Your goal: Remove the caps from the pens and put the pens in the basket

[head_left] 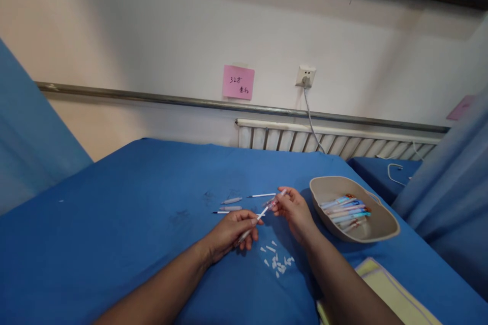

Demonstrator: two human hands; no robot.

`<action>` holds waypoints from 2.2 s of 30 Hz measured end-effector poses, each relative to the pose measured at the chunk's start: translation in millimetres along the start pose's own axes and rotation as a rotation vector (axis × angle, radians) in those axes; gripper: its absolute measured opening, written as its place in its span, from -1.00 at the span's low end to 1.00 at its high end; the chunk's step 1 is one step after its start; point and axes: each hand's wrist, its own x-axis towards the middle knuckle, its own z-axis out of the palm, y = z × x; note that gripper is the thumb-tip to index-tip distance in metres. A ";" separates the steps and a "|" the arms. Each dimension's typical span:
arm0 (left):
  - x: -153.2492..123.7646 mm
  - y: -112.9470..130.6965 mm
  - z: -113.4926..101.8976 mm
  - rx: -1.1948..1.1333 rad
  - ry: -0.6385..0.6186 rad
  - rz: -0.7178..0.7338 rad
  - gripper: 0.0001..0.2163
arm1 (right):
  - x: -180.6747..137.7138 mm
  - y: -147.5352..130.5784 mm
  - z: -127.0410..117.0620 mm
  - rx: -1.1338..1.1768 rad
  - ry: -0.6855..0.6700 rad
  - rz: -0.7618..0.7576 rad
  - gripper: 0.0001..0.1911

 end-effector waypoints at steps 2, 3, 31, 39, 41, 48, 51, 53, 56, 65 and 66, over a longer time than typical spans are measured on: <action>-0.5 0.0 0.5 0.009 0.004 0.004 -0.70 | -0.1 0.8 -0.1 0.006 -0.012 -0.002 -0.57; -0.8 0.0 0.7 0.013 0.004 0.009 -0.70 | -0.1 0.8 -0.1 0.007 -0.013 -0.005 -0.57; -1.4 2.0 -5.9 0.046 0.034 0.094 -0.70 | -2.7 11.1 -1.9 -0.364 -0.292 -0.002 -0.61; 2.8 0.0 -1.5 0.207 0.208 0.163 -0.69 | -3.9 13.9 3.8 -0.453 -0.245 0.050 -0.61; 3.8 0.0 -0.5 0.222 0.240 0.165 -0.69 | -3.6 15.3 4.2 -0.443 -0.249 0.057 -0.61; -1.2 6.0 -3.3 0.050 0.166 0.089 -0.72 | -0.3 8.3 -5.9 -0.349 -0.371 -0.055 -0.63; -2.6 6.3 -5.1 0.027 0.142 0.059 -0.71 | 2.2 10.8 -7.9 -0.383 -0.376 -0.073 -0.68; -1.6 4.3 -4.8 0.084 0.164 0.088 -0.70 | 3.2 14.6 -7.7 -0.415 -0.363 -0.049 -0.66; 0.6 1.0 -2.9 0.222 0.251 0.183 -0.72 | 2.9 18.1 -7.1 -0.497 -0.328 0.013 -0.62; -0.9 4.9 -7.0 0.147 0.158 0.119 -0.70 | -2.3 11.2 -6.8 -0.575 -0.341 -0.144 -0.74; -0.9 4.5 -7.2 0.145 0.152 0.113 -0.70 | -2.4 11.1 -7.0 -0.591 -0.340 -0.143 -0.75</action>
